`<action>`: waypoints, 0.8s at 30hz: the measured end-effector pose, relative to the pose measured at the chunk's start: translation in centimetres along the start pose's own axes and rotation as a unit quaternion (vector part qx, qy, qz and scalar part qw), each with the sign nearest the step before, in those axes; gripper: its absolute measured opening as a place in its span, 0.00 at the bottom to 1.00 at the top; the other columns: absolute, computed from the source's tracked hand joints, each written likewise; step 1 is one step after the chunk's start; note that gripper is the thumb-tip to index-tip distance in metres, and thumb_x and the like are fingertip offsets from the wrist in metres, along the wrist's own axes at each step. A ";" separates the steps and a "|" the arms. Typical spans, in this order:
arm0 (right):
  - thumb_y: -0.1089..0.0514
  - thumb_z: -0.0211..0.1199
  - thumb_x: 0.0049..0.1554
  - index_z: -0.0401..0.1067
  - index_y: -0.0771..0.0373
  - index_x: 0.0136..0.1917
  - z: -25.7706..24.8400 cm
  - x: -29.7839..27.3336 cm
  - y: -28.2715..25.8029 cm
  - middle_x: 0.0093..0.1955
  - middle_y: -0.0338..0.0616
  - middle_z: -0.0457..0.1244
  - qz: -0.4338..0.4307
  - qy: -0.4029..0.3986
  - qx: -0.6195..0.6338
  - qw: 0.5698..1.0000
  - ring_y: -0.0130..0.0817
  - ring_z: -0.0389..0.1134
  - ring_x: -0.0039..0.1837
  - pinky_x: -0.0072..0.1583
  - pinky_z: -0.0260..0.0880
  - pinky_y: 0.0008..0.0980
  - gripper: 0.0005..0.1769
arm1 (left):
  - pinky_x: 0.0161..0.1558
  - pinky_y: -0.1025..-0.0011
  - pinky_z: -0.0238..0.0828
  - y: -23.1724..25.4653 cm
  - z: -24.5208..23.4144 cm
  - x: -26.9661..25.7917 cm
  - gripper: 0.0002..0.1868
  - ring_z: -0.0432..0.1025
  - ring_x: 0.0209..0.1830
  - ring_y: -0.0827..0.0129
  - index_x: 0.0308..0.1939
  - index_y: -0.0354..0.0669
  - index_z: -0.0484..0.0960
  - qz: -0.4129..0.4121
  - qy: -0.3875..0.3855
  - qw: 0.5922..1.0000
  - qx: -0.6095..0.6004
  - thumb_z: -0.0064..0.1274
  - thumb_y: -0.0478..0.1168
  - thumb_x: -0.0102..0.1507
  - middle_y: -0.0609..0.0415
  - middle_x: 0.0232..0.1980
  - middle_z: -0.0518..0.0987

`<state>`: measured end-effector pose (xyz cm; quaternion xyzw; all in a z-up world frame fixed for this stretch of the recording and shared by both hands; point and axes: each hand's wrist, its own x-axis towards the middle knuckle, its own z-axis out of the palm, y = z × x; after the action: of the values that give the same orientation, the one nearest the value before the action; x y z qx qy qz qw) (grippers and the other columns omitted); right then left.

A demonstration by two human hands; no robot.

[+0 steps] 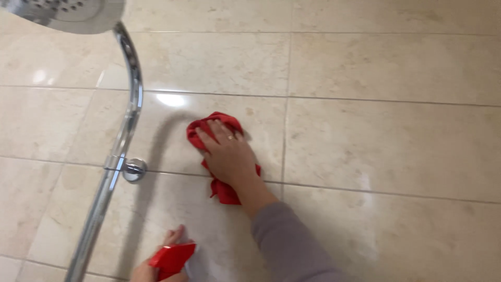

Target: The person sprays a cleaning solution onto beige tiled walls and wipes them with a red cloth. They then clean the chrome shower fixtures, including the vertical bar, shower head, and control valve, before wiping the adjacent white towel radiator.

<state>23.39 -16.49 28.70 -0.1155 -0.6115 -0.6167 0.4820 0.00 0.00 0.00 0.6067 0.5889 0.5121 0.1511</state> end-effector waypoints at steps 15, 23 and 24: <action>0.46 0.53 0.60 0.57 0.48 0.81 -18.5 -18.4 26.3 0.81 0.51 0.52 0.131 -0.056 -0.074 0.987 0.50 0.51 0.81 0.72 0.57 0.56 0.35 | 0.74 0.44 0.46 -3.5 0.1 7.5 0.34 0.68 0.74 0.45 0.66 0.67 0.70 -0.081 0.190 0.973 0.099 0.44 0.71 0.60 0.47 0.71 0.72; 0.51 0.57 0.63 0.66 0.56 0.78 -25.4 -28.4 35.3 0.74 0.64 0.59 0.133 0.036 -0.150 0.979 0.61 0.60 0.75 0.70 0.62 0.56 0.31 | 0.69 0.53 0.53 -4.3 2.1 6.7 0.36 0.67 0.66 0.45 0.70 0.62 0.62 -0.043 0.201 0.978 0.030 0.51 0.65 0.62 0.43 0.69 0.68; 0.50 0.57 0.64 0.67 0.58 0.77 -26.3 -29.4 35.8 0.72 0.67 0.60 0.160 0.046 -0.152 0.974 0.64 0.60 0.74 0.71 0.61 0.56 0.29 | 0.67 0.53 0.55 -4.2 2.2 6.4 0.33 0.68 0.64 0.45 0.68 0.60 0.63 -0.034 0.198 0.979 0.023 0.51 0.63 0.63 0.42 0.67 0.69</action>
<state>76.43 -18.31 24.22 -0.2548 -0.4618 -0.6220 0.5787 -2.01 7.61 -1.40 0.4762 0.6391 0.6030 0.0347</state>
